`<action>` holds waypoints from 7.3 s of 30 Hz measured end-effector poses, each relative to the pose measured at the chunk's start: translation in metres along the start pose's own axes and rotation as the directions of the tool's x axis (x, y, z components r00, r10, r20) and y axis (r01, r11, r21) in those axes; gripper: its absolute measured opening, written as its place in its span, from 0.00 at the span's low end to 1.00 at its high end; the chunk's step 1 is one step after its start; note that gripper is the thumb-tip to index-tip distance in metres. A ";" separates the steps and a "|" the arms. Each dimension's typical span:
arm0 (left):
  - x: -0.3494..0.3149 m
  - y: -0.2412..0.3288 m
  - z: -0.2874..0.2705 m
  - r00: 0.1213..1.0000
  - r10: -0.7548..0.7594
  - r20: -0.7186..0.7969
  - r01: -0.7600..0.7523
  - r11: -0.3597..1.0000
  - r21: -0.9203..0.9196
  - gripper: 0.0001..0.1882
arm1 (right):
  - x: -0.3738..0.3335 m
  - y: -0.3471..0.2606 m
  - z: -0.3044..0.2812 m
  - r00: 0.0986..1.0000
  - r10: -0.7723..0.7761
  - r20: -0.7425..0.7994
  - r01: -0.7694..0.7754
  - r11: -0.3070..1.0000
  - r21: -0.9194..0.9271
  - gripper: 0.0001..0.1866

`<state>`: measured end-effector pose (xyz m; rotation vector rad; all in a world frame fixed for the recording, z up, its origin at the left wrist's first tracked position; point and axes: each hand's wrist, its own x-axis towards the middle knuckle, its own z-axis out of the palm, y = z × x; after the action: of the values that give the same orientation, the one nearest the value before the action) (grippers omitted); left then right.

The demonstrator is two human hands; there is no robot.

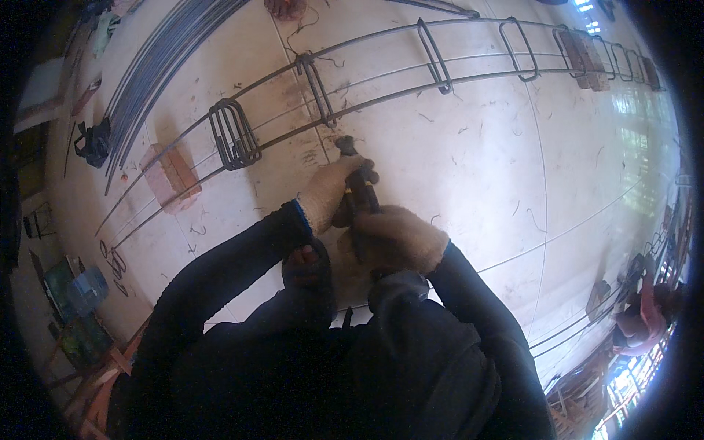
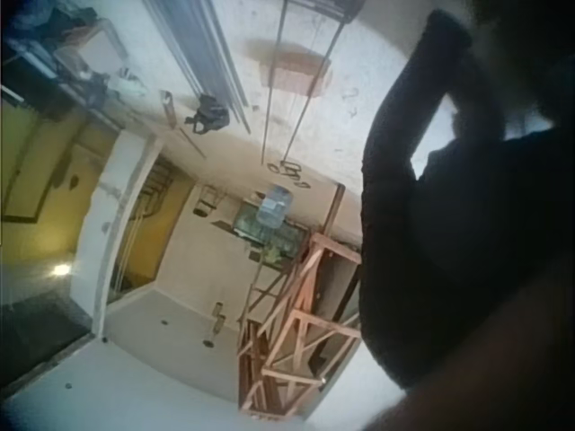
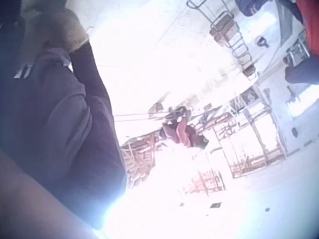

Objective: The person assembles a metal frame on the floor by bending and tying metal rods with wire. They use pliers to twist the wire and secure the joints while a coworker assists by holding the frame.

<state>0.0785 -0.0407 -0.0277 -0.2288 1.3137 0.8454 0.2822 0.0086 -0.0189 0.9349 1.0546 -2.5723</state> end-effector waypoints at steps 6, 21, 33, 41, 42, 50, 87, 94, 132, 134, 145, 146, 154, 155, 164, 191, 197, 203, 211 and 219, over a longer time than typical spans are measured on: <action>0.021 -0.020 -0.031 0.913 0.231 0.337 -0.382 0.777 0.501 0.30 | -0.019 -0.001 0.011 0.984 0.040 -0.171 -0.006 0.980 0.197 0.30; -0.024 0.061 -0.160 0.051 0.916 -0.397 -0.213 0.398 0.892 0.33 | -0.066 0.132 -0.091 0.356 -0.481 -0.801 -0.164 0.812 -0.560 0.23; -0.046 0.082 -0.233 0.610 0.726 -0.316 -0.156 0.502 0.851 0.29 | -0.067 0.160 -0.131 0.078 -0.494 -0.866 -0.395 0.782 -0.482 0.17; -0.093 0.048 -0.321 0.264 0.851 -0.454 0.271 0.386 0.882 0.27 | -0.069 0.173 -0.140 0.079 -0.569 -0.819 -0.398 0.735 -0.549 0.17; -0.097 0.045 -0.330 0.203 0.850 -0.486 0.229 0.442 0.868 0.26 | -0.067 0.172 -0.141 0.072 -0.585 -0.808 -0.395 0.727 -0.562 0.18; -0.082 -0.035 -0.347 -0.434 0.831 -0.349 0.091 0.426 0.900 0.30 | -0.066 0.175 -0.145 0.042 -0.556 -0.830 -0.435 0.738 -0.517 0.21; -0.042 -0.044 -0.417 -0.061 0.808 -0.586 -0.049 0.584 0.810 0.56 | -0.061 0.186 -0.147 -0.026 -0.635 -0.772 -0.388 0.718 -0.578 0.11; -0.010 -0.083 -0.348 -0.133 0.577 -0.806 0.147 0.815 0.560 0.55 | -0.060 0.199 -0.153 -0.101 -0.663 -0.742 -0.525 0.669 -0.526 0.15; 0.009 -0.082 -0.108 0.842 0.492 -0.222 -0.418 0.854 0.309 0.23 | 0.035 0.012 0.018 0.621 -0.714 -0.323 0.273 0.583 -0.765 0.05; 0.012 -0.084 -0.109 0.822 0.529 -0.212 -0.453 0.832 0.321 0.24 | 0.026 0.001 0.022 0.645 -0.678 -0.353 0.241 0.619 -0.748 0.07; -0.004 -0.070 -0.093 0.759 0.606 -0.237 -0.339 0.680 0.650 0.24 | 0.018 -0.016 0.023 0.655 -0.627 -0.422 0.130 0.644 -0.754 0.08; -0.004 -0.068 -0.093 0.774 0.587 -0.237 -0.306 0.674 0.672 0.25 | 0.018 -0.015 0.024 0.656 -0.627 -0.420 0.135 0.645 -0.752 0.08; 0.001 -0.057 -0.093 0.743 0.626 -0.237 -0.238 0.578 0.780 0.24 | 0.019 -0.014 0.024 0.634 -0.633 -0.445 0.136 0.657 -0.742 0.09; 0.002 -0.056 -0.092 0.734 0.635 -0.242 -0.234 0.570 0.787 0.23 | 0.019 -0.016 0.024 0.641 -0.629 -0.441 0.133 0.656 -0.743 0.09; 0.009 -0.055 -0.099 0.728 0.647 -0.227 -0.360 0.642 0.677 0.19 | 0.021 -0.015 0.024 0.673 -0.616 -0.409 0.142 0.650 -0.746 0.09; 0.002 -0.032 -0.096 0.693 0.716 -0.081 -0.368 0.448 0.815 0.17 | 0.019 -0.017 0.026 0.678 -0.630 -0.380 0.163 0.633 -0.757 0.09; -0.007 -0.033 -0.095 0.737 0.672 -0.074 -0.397 0.519 0.757 0.19 | 0.020 -0.013 0.025 0.687 -0.626 -0.369 0.188 0.644 -0.742 0.09; -0.019 -0.024 -0.094 0.966 0.215 0.142 -0.204 0.975 -0.088 0.19 | 0.026 -0.004 0.020 0.731 -0.615 -0.297 0.214 0.619 -0.755 0.08; -0.018 -0.047 -0.087 0.935 0.266 0.233 -0.208 0.946 -0.248 0.16 | 0.020 -0.005 0.012 0.675 -0.726 -0.131 0.144 0.304 -0.942 0.21; -0.019 -0.056 -0.070 0.879 0.351 0.323 -0.148 0.844 -0.515 0.12 | 0.013 -0.013 -0.074 0.651 -0.758 -0.048 -0.198 -0.108 -0.974 0.45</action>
<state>0.0626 -0.1288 -0.0470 -0.2483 0.7300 1.3691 0.3025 0.0690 -0.0599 1.0342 3.0259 -0.5446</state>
